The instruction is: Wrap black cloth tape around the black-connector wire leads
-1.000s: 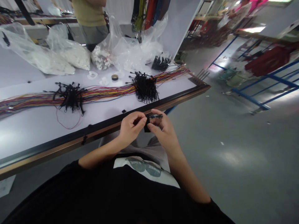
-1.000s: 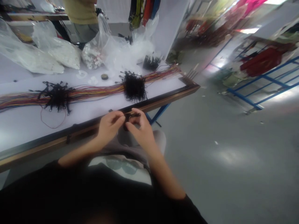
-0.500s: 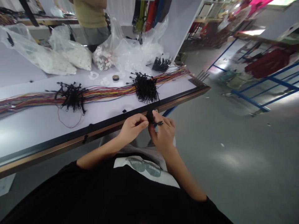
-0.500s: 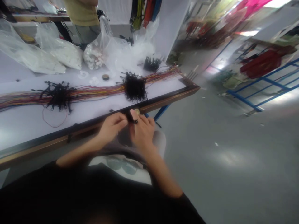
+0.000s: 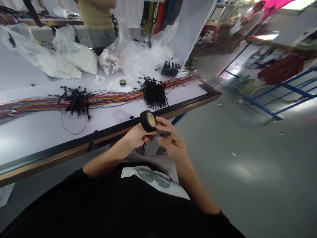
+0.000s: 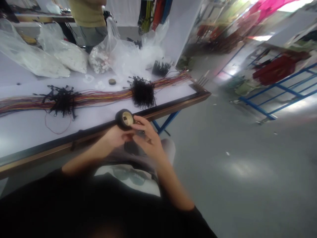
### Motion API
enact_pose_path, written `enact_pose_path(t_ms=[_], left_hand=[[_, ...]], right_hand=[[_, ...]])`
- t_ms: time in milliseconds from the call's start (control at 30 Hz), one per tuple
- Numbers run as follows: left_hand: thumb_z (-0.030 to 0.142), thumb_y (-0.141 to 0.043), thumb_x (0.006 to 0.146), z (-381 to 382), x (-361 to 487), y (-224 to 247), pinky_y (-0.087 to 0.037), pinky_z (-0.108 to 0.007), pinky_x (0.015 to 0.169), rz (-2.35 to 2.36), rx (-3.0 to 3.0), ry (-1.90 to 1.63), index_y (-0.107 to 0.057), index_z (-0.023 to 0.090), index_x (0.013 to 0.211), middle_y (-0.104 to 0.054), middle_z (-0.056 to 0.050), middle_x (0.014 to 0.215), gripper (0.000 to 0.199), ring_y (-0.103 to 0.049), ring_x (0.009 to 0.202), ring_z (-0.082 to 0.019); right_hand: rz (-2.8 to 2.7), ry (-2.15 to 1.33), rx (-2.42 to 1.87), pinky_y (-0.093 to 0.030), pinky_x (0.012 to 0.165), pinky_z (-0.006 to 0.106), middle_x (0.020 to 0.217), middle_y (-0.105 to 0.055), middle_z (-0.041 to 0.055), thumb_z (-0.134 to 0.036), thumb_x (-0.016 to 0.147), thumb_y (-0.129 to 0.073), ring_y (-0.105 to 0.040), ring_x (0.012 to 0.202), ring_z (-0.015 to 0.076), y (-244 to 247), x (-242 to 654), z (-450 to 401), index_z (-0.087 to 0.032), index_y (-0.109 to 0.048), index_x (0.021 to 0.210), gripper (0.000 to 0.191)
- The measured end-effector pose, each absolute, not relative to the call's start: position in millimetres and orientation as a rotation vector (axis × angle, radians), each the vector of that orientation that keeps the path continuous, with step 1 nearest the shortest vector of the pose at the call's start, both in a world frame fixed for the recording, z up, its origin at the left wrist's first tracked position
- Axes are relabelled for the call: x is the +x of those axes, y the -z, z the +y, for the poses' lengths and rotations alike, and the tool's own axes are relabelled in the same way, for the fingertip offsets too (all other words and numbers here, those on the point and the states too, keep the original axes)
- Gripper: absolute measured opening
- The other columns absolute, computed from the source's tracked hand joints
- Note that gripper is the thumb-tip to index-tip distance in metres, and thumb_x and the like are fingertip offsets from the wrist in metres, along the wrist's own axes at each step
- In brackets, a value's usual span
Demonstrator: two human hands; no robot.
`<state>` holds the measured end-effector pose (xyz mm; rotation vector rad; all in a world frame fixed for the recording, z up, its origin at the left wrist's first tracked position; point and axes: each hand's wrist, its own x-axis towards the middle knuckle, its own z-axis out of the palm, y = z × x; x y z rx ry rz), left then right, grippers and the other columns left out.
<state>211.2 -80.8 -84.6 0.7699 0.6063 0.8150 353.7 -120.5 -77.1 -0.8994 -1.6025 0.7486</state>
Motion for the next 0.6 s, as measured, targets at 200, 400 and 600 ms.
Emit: enact_pose_path(t_ms=[200,400,600], left_hand=[[0.032,-0.068,0.062,-82.7,199.4,72.9,-0.035,-0.022,0.047,0.585,1.029,-0.884,-0.058,0.016,0.069,-0.058,0.0,0.066,0.02,-0.046,0.051,-0.008],[0.017,-0.063,0.064,-85.6,199.5,63.3,-0.041,-0.021,0.058,0.87,1.513,-1.036,-0.056,0.017,0.067,-0.055,0.004,0.061,0.008,-0.05,0.058,-0.008],[0.013,-0.059,0.068,-95.6,208.6,63.8,-0.041,-0.021,0.055,1.026,1.413,-1.148,-0.054,0.017,0.071,-0.056,0.004,0.064,0.007,-0.05,0.057,-0.008]], right_hand=[[-1.4,-0.581,-1.209,-0.05,0.074,0.035,0.079,-0.064,0.0,-0.036,0.079,-0.063,-0.062,0.078,0.0177,68.5,355.5,-122.1,-0.025,-0.069,0.076,0.012],[-1.535,-0.4,-1.34,-0.047,0.063,0.03,0.07,-0.066,-0.0013,-0.031,0.082,-0.058,-0.061,0.065,0.0157,61.2,345.1,-128.2,-0.025,-0.066,0.076,0.012],[-1.543,-0.332,-1.351,-0.047,0.062,0.03,0.074,-0.066,-0.0003,-0.03,0.082,-0.056,-0.061,0.066,0.0158,71.7,342.7,-120.9,-0.024,-0.059,0.078,0.008]])
